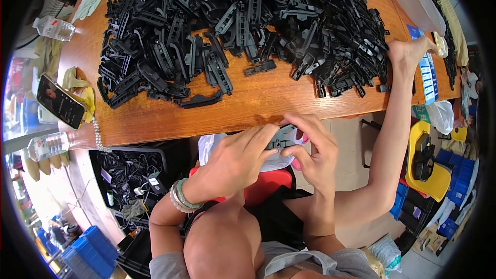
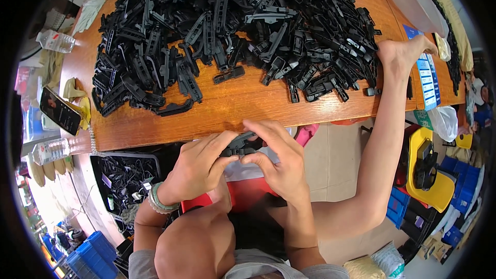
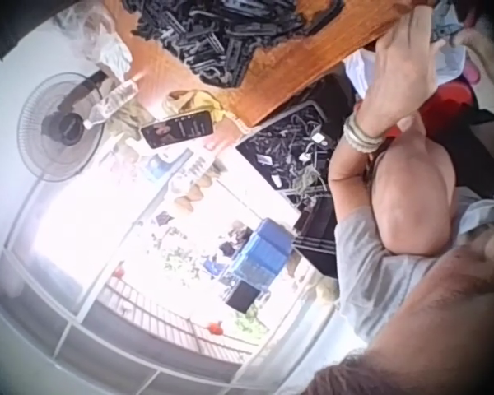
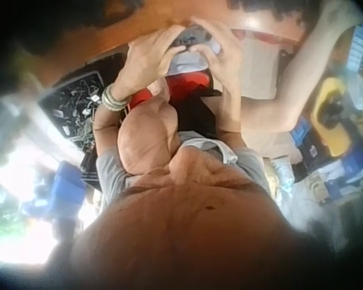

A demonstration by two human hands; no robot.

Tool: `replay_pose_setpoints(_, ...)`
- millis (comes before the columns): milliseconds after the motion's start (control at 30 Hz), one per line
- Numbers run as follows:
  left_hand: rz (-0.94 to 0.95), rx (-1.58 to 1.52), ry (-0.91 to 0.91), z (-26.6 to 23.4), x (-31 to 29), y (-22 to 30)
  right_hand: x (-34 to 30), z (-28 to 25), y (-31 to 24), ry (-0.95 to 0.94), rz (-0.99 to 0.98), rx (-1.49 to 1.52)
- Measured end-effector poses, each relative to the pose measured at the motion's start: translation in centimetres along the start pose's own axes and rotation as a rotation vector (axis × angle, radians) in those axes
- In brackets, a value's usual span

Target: The person assembles plastic clips by taking pieces from the table, snapping them together by hand, and dropping the assembled parts into a bag.

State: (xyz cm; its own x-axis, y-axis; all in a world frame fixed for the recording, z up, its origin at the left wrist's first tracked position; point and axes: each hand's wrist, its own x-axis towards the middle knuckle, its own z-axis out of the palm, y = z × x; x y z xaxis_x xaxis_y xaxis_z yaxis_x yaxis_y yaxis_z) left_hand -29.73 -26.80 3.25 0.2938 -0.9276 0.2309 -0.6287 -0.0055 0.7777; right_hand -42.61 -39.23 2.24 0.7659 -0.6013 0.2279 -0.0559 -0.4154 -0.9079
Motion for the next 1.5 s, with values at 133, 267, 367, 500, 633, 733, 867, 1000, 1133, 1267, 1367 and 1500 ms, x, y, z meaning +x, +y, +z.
replay_pose_setpoints(133, 0.028, -0.003, 0.015, 0.3, 0.1, 0.0, -0.1, -0.3, -0.2, -0.049, 0.044, 0.033)
replay_pose_setpoints(267, 0.062, 0.003, 0.054, 0.5, 0.3, 0.1, -0.2, -0.3, 0.1, -0.013, 0.037, 0.049)
replay_pose_setpoints(367, 0.053, -0.016, -0.002, 0.0, 0.3, 0.7, -0.3, -0.7, 0.1, -0.003, 0.013, 0.038)
replay_pose_setpoints(500, 0.077, -0.021, -0.003, 0.3, 0.4, 0.5, 0.1, -1.0, 0.1, -0.040, 0.017, 0.063)
replay_pose_setpoints(633, 0.062, -0.042, 0.040, 0.7, 0.4, -0.1, -0.3, -1.0, 0.4, -0.049, 0.054, 0.089)
replay_pose_setpoints(733, 0.037, -0.115, 0.037, 0.8, 0.4, -0.4, -0.4, -0.8, 0.6, -0.025, 0.062, 0.100)
replay_pose_setpoints(867, -0.033, -0.177, 0.023, 0.9, 0.6, -0.3, -0.4, -0.8, 0.9, -0.014, 0.074, 0.098)
replay_pose_setpoints(1000, -0.077, -0.248, -0.050, 0.5, 0.1, -1.2, 0.0, -0.5, 0.6, -0.035, 0.158, 0.135)
replay_pose_setpoints(1133, -0.069, -0.220, -0.028, -0.6, -0.6, -1.7, 0.8, -0.3, 0.9, -0.215, 0.084, 0.102)
replay_pose_setpoints(1267, -0.099, 0.241, 0.362, -3.3, -1.3, -3.3, 2.8, 1.0, 1.1, -0.115, 0.030, 0.004)
replay_pose_setpoints(1367, -0.191, 0.401, 0.423, -3.9, -1.0, -4.1, 5.9, 3.4, 1.7, 0.149, -0.284, -0.329)
replay_pose_setpoints(1500, -0.183, 0.561, 0.214, -4.1, -2.1, -5.1, 7.8, 5.8, 1.6, 0.085, -0.220, -0.566)
